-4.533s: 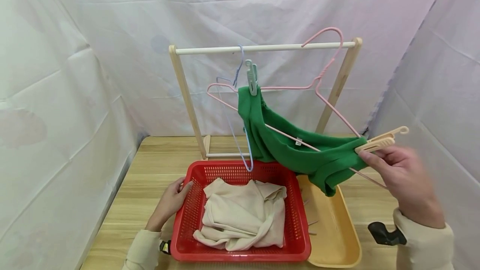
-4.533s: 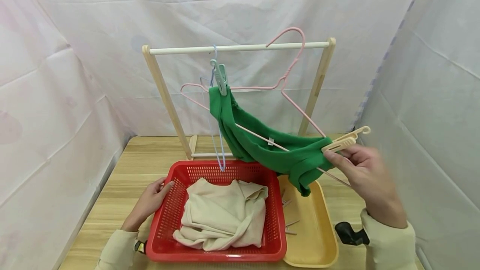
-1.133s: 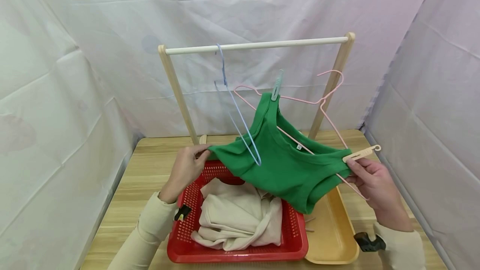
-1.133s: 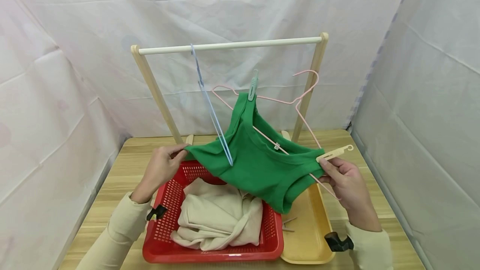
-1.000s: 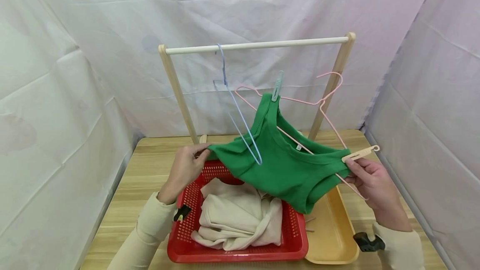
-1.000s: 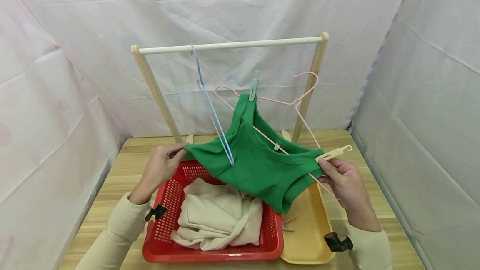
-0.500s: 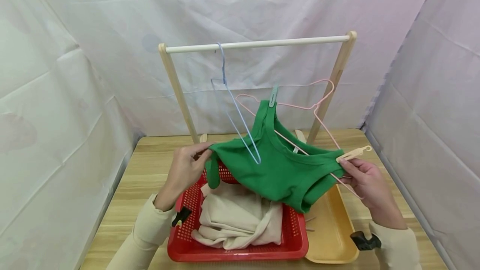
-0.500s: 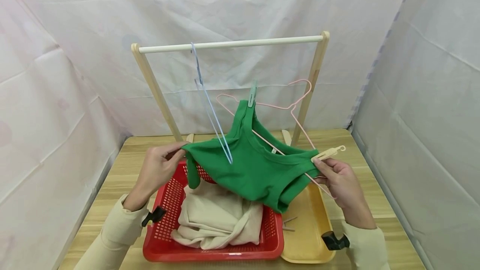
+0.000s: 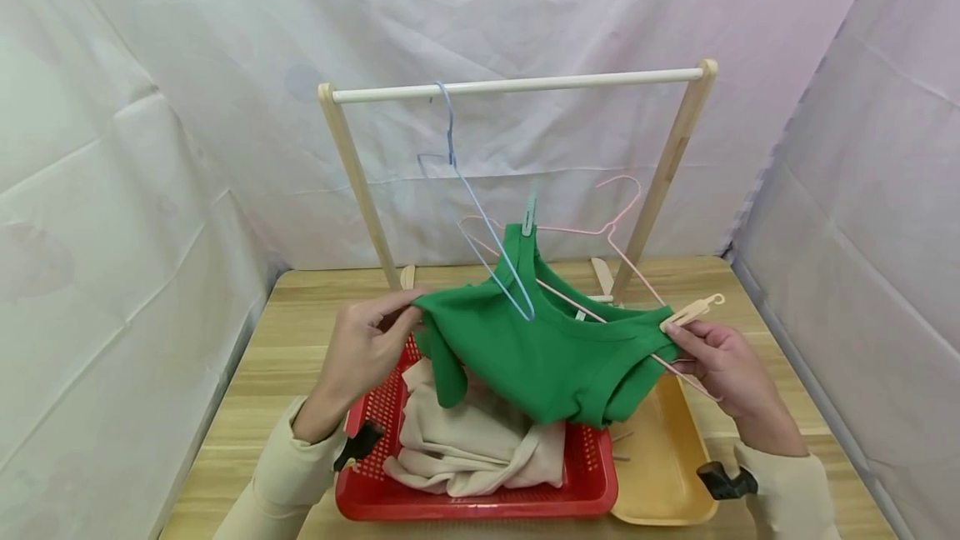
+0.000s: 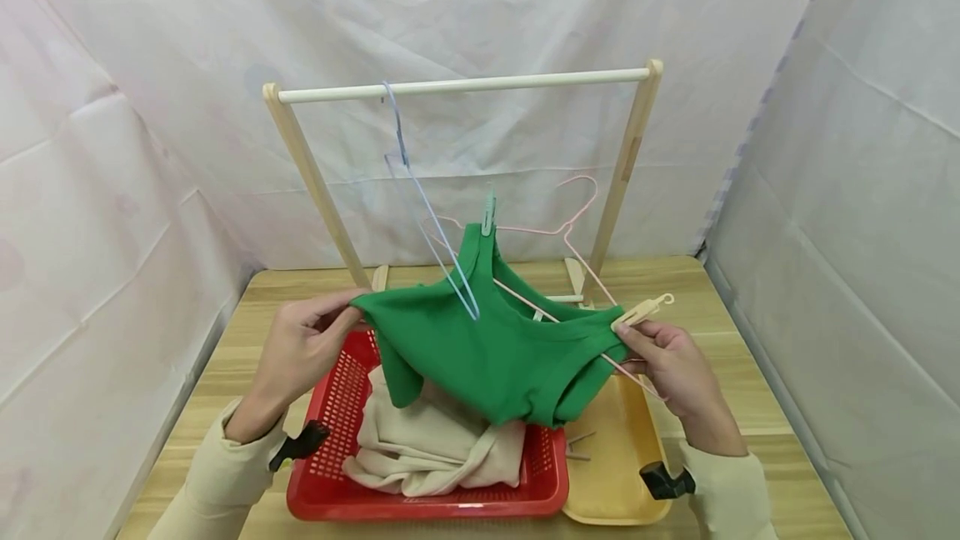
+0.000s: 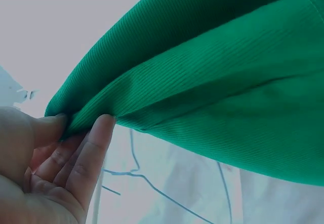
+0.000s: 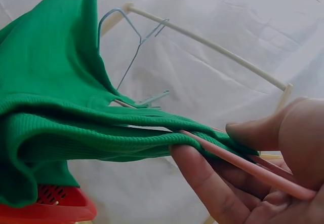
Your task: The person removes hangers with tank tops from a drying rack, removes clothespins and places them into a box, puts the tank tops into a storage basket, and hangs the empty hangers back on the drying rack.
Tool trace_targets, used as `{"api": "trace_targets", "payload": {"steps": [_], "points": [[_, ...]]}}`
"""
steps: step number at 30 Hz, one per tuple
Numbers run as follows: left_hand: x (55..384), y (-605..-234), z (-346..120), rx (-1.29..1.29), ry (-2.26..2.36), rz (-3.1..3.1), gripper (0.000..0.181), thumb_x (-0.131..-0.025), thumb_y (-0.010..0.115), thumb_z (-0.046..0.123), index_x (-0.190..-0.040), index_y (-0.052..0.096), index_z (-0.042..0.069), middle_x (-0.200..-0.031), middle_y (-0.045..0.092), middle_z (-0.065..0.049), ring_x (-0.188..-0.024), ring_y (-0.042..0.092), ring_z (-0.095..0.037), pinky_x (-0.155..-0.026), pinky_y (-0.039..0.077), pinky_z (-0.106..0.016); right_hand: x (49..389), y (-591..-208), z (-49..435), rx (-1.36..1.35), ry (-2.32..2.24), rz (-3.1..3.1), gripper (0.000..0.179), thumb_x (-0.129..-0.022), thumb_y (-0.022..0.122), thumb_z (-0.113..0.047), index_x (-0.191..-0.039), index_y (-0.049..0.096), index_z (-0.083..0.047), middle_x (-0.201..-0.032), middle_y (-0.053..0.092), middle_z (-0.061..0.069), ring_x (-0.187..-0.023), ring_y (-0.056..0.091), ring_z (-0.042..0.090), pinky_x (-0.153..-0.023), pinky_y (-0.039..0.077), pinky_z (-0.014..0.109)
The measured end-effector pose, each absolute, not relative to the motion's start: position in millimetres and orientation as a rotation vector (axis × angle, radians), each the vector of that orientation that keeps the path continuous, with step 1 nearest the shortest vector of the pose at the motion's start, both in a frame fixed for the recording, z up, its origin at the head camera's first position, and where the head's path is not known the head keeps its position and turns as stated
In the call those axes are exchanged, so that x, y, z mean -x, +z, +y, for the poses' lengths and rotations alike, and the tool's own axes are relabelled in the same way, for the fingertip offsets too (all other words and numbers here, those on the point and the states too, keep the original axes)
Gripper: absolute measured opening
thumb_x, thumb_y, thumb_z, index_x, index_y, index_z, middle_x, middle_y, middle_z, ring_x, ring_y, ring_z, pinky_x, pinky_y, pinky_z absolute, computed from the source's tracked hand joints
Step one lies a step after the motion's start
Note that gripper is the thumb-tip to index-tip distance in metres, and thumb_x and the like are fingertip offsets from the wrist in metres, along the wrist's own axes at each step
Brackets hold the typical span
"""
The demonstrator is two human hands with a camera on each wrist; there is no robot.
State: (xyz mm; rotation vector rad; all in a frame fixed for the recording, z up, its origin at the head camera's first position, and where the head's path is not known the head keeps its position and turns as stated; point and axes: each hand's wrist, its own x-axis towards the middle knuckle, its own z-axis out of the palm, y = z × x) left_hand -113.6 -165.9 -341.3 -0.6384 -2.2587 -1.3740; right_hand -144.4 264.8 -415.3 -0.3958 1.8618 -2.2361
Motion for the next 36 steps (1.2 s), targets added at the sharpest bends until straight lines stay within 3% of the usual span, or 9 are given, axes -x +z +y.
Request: {"api": "trace_targets", "payload": {"steps": [6, 14, 25, 36], "points": [[105, -335, -166, 0.666, -1.380, -2.209, 0.021, -0.094, 0.062, -0.005, -0.106, 0.076, 0.005, -0.090, 0.076, -0.008, -0.068, 0.071, -0.013, -0.054, 0.052, -0.020, 144, -418, 261, 0.410, -2.172, 1.878, 0.031, -0.104, 0.045, -0.002, -0.097, 0.074, -0.010, -0.085, 0.075, -0.001, -0.072, 0.072, 0.008, -0.066, 0.058, 0.022], [93, -324, -168, 0.703, -1.415, -2.151, 0.024, -0.091, 0.061, -0.011, -0.103, 0.076, 0.003, -0.082, 0.075, -0.007, -0.065, 0.067, -0.005, -0.050, 0.047, -0.018, 143, -420, 258, 0.416, -2.082, 1.884, 0.030, -0.104, 0.046, -0.003, -0.098, 0.074, -0.012, -0.084, 0.074, -0.001, -0.068, 0.071, 0.008, -0.063, 0.058, 0.022], [85, -316, -166, 0.816, -1.440, -2.045, 0.026, -0.087, 0.060, -0.018, -0.102, 0.075, -0.002, -0.082, 0.074, -0.012, -0.070, 0.070, -0.008, -0.056, 0.054, -0.021, 146, -432, 257, 0.515, -1.917, 1.757, 0.030, -0.106, 0.041, -0.004, -0.110, 0.071, -0.010, -0.097, 0.076, 0.002, -0.078, 0.073, 0.012, -0.069, 0.059, 0.028], [80, -315, -166, 0.869, -1.504, -2.102, 0.027, -0.088, 0.060, -0.017, -0.105, 0.074, -0.001, -0.087, 0.075, -0.011, -0.072, 0.070, -0.010, -0.058, 0.054, -0.020, 147, -442, 254, 0.518, -1.894, 1.595, 0.030, -0.106, 0.039, -0.004, -0.111, 0.069, -0.006, -0.095, 0.076, 0.004, -0.078, 0.073, 0.011, -0.070, 0.058, 0.027]]}}
